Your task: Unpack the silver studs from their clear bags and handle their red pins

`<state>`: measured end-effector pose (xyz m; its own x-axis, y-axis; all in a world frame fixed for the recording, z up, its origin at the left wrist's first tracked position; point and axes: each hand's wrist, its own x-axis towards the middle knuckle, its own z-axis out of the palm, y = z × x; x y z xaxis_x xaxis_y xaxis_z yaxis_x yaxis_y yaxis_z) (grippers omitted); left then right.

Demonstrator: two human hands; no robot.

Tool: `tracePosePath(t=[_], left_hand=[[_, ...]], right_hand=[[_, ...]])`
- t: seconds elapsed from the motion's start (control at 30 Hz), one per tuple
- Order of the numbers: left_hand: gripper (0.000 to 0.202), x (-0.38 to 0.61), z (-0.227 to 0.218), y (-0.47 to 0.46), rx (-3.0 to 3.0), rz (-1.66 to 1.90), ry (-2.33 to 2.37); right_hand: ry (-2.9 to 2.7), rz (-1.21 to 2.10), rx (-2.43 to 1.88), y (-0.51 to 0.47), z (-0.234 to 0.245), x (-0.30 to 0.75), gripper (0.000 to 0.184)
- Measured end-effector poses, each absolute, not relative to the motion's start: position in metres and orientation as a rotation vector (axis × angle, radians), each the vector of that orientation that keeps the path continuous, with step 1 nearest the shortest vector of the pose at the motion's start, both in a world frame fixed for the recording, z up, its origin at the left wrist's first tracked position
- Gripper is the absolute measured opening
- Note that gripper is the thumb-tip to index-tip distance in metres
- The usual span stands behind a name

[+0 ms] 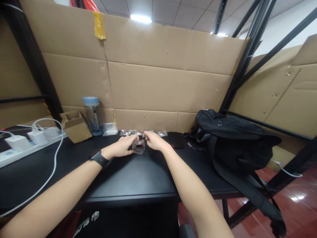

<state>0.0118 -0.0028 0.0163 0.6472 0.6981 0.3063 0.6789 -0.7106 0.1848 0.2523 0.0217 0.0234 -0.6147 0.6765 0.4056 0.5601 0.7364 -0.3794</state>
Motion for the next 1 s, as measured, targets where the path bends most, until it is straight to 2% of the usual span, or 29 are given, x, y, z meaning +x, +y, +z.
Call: tracePosePath(t=[0.1, 0.17, 0.23, 0.27, 0.47, 0.63, 0.67, 0.77, 0.83, 0.93, 1.0], left_hand=[[0.020, 0.013, 0.012, 0.004, 2.834, 0.628, 1.233], [0.011, 0.011, 0.014, 0.008, 2.826, 0.616, 1.229], [0.011, 0.007, 0.017, 0.010, 2.795, 0.599, 1.217], [0.011, 0.005, 0.019, 0.011, 2.775, 0.595, 1.215], [0.016, -0.003, 0.027, 0.010, 2.578, 0.635, 1.365], [0.015, 0.003, 0.024, 0.010, 2.354, 0.613, 1.382], [0.014, 0.005, 0.023, 0.009, 2.326, 0.610, 1.397], [0.021, 0.013, 0.017, 0.008, 2.297, 0.597, 1.514], [0.028, 0.017, 0.013, 0.007, 2.318, 0.609, 1.589], [0.032, 0.021, 0.009, 0.004, 2.405, 0.638, 1.624], [0.025, 0.021, 0.008, 0.003, 2.488, 0.607, 1.572]], right_hand=[[-2.478, 0.341, -0.946, 0.024, 0.021, 0.253, 0.031], [-2.506, 0.358, -0.913, 0.026, 0.020, 0.251, 0.019], [-2.494, 0.355, -0.878, 0.028, 0.019, 0.251, 0.005], [-2.474, 0.364, -0.874, 0.029, 0.018, 0.251, 0.003], [-2.240, 0.668, -0.961, 0.036, 0.016, 0.255, 0.010], [-2.016, 0.908, -1.028, 0.037, 0.013, 0.254, 0.009], [-1.992, 0.915, -1.052, 0.038, 0.011, 0.254, 0.014], [-2.021, 0.845, -1.147, 0.037, 0.005, 0.252, 0.042], [-2.116, 0.709, -1.179, 0.035, 0.003, 0.250, 0.048], [-2.293, 0.467, -1.164, 0.031, 0.005, 0.247, 0.033], [-2.398, 0.350, -1.185, 0.029, 0.008, 0.245, 0.026]])
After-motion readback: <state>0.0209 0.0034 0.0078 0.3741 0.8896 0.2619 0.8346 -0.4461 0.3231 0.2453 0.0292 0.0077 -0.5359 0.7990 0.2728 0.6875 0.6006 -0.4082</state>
